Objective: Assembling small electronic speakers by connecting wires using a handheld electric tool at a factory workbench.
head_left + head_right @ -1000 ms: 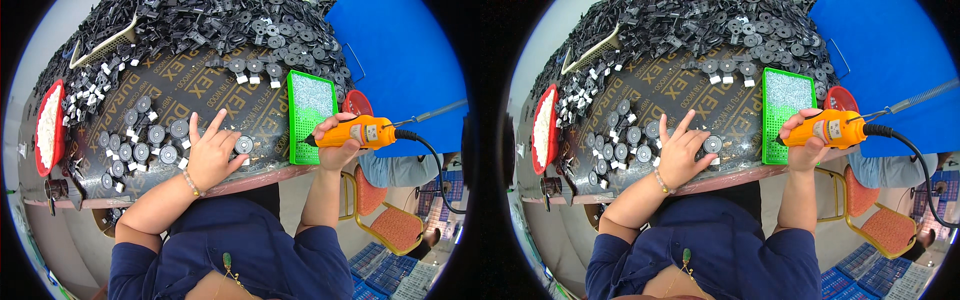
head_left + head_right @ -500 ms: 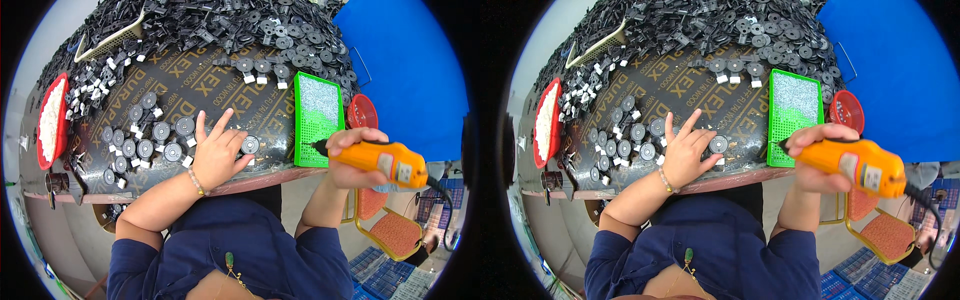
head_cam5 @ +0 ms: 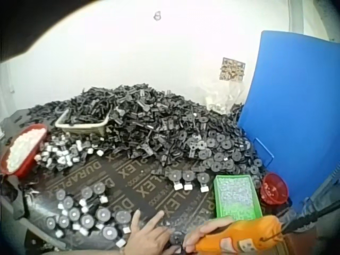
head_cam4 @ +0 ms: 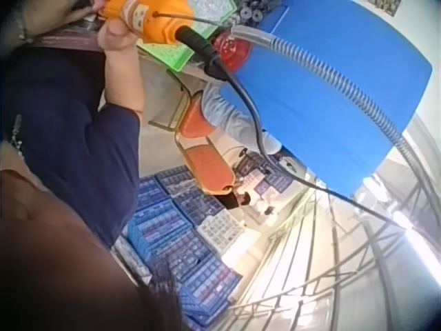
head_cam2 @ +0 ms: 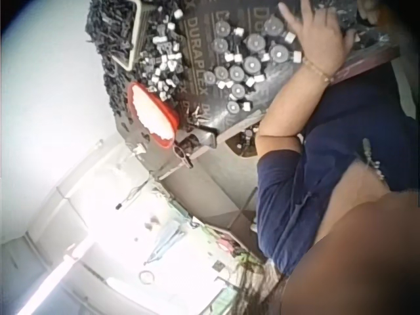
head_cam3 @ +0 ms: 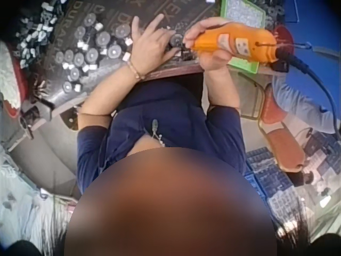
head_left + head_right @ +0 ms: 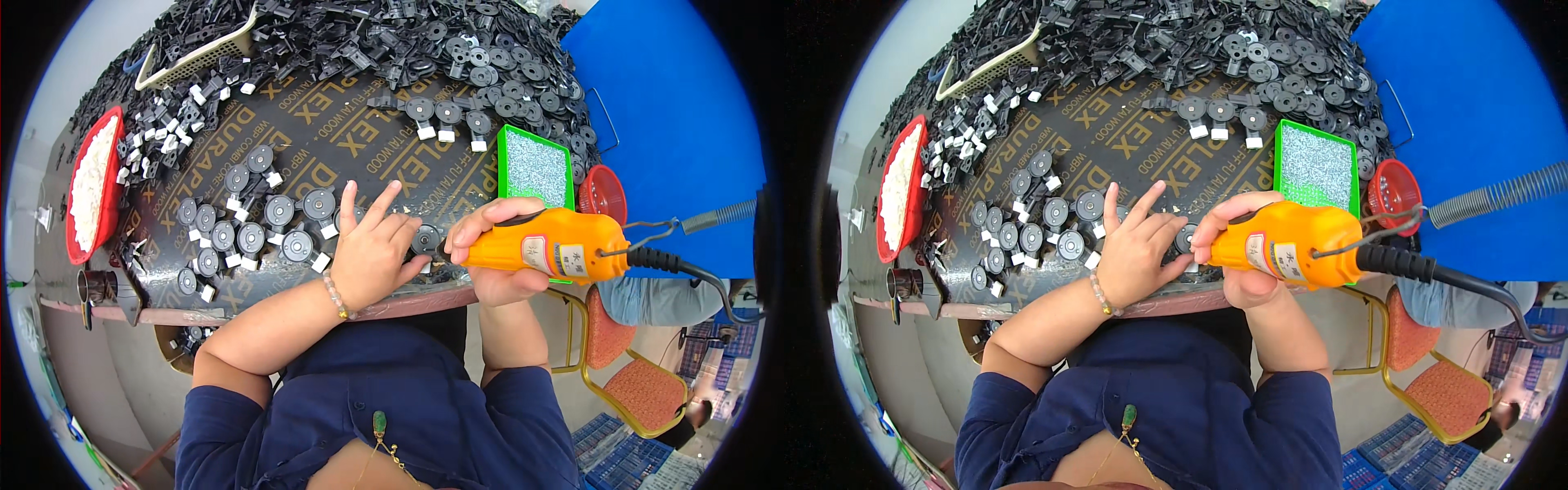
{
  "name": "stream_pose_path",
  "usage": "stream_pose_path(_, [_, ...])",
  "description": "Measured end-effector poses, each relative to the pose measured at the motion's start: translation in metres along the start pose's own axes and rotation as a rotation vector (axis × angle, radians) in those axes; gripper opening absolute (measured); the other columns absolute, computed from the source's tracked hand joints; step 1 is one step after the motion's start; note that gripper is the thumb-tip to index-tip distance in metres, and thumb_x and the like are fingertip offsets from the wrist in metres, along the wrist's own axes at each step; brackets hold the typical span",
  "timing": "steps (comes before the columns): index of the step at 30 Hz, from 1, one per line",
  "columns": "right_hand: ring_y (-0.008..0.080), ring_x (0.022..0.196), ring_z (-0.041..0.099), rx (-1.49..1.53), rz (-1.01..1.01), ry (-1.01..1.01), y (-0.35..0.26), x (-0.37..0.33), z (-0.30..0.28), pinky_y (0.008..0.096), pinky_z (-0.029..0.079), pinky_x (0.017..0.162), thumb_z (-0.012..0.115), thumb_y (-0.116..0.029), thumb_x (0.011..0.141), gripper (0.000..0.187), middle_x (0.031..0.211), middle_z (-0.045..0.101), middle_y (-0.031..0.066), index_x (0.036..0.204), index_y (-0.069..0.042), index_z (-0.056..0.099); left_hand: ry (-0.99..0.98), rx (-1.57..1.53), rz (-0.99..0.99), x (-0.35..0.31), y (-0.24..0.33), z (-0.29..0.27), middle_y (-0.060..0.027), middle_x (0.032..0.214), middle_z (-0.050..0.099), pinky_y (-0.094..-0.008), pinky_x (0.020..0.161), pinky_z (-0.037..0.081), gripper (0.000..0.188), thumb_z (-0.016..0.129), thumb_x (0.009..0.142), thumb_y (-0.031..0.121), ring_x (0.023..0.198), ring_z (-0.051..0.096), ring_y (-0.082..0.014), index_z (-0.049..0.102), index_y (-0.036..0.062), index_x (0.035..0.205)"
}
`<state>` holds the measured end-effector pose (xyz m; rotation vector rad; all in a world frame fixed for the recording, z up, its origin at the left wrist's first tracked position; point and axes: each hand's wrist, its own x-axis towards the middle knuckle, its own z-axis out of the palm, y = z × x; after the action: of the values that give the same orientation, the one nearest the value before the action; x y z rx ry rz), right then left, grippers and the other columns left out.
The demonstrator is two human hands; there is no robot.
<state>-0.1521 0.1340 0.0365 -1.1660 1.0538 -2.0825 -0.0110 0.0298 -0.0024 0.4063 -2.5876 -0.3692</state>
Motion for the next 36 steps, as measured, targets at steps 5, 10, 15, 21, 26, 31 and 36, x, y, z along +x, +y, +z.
stream_pose_path(5, [0.0161,0.059,0.059,-0.061,0.041,-0.026,-0.002,0.0,0.005,0.0301,0.053,0.059,0.061,-0.078,0.07,0.082,0.079,0.06,0.0109,0.101,-0.003,0.047,-0.005,0.001,-0.006,0.001,0.001,0.001,-0.0035,0.096,0.065,-0.0658,0.112,0.011,0.043,0.077,0.07,0.034,0.132,0.045,-0.0266,0.069,0.0088,0.104])
stream_pose_path(10, [0.0159,0.056,0.058,-0.066,0.06,-0.037,0.001,0.002,0.012,0.0293,0.053,0.058,0.064,-0.077,0.069,0.081,0.077,0.061,0.0115,0.098,-0.003,0.048,0.007,-0.016,-0.013,0.002,0.0,0.001,-0.0036,0.093,0.065,-0.0653,0.113,0.011,0.04,0.076,0.07,0.033,0.133,0.045,-0.0255,0.07,0.0088,0.101])
stream_pose_path(15, [0.0186,0.056,0.059,0.015,0.052,-0.05,-0.002,0.003,0.001,0.0317,0.052,0.057,0.062,-0.079,0.07,0.084,0.077,0.062,0.0121,0.105,-0.003,0.05,-0.011,-0.007,-0.014,0.003,0.0,-0.007,-0.0051,0.09,0.065,-0.0646,0.113,0.011,0.039,0.077,0.069,0.033,0.133,0.045,-0.0269,0.069,0.0085,0.098])
stream_pose_path(21, [0.0188,0.055,0.058,0.1,-0.301,-0.066,-0.044,0.003,-0.034,0.0323,0.049,0.05,0.053,-0.077,0.08,0.08,0.078,0.062,0.0112,0.115,-0.005,0.048,-0.199,0.192,-0.16,0.01,-0.032,-0.059,-0.0197,0.135,0.05,-0.0607,0.116,0.011,0.046,0.08,0.066,0.044,0.145,0.02,-0.037,0.074,0.0074,0.094])
stream_pose_path(26, [0.0177,0.056,0.056,-0.042,-0.296,0.067,-0.066,-0.005,-0.077,0.031,0.047,0.052,0.051,-0.078,0.081,0.081,0.081,0.061,0.0112,0.117,-0.005,0.049,-0.175,0.205,-0.068,0.052,-0.053,-0.068,-0.0186,0.134,0.053,-0.0518,0.116,0.021,0.057,0.073,0.076,0.049,0.141,0.032,-0.0351,0.066,0.0071,0.114])
stream_pose_path(31, [0.017,0.057,0.055,-0.123,-0.326,0.175,-0.063,-0.007,-0.079,0.0308,0.047,0.053,0.05,-0.078,0.081,0.081,0.081,0.06,0.0108,0.117,-0.005,0.05,0.052,0.307,0.087,0.139,-0.085,0.005,-0.0113,0.12,0.062,-0.0467,0.107,0.034,0.045,0.075,0.077,0.037,0.128,0.047,-0.0294,0.065,0.0074,0.11])
stream_pose_path(36, [0.0171,0.058,0.056,-0.266,-0.295,0.256,-0.06,-0.007,-0.095,0.0311,0.049,0.054,0.052,-0.078,0.081,0.081,0.081,0.06,0.0113,0.117,-0.005,0.049,-0.26,0.164,-0.042,0.167,-0.097,0.027,-0.0069,0.093,0.07,-0.0416,0.094,0.04,0.027,0.076,0.076,0.029,0.103,0.062,-0.0261,0.069,0.011,0.094])
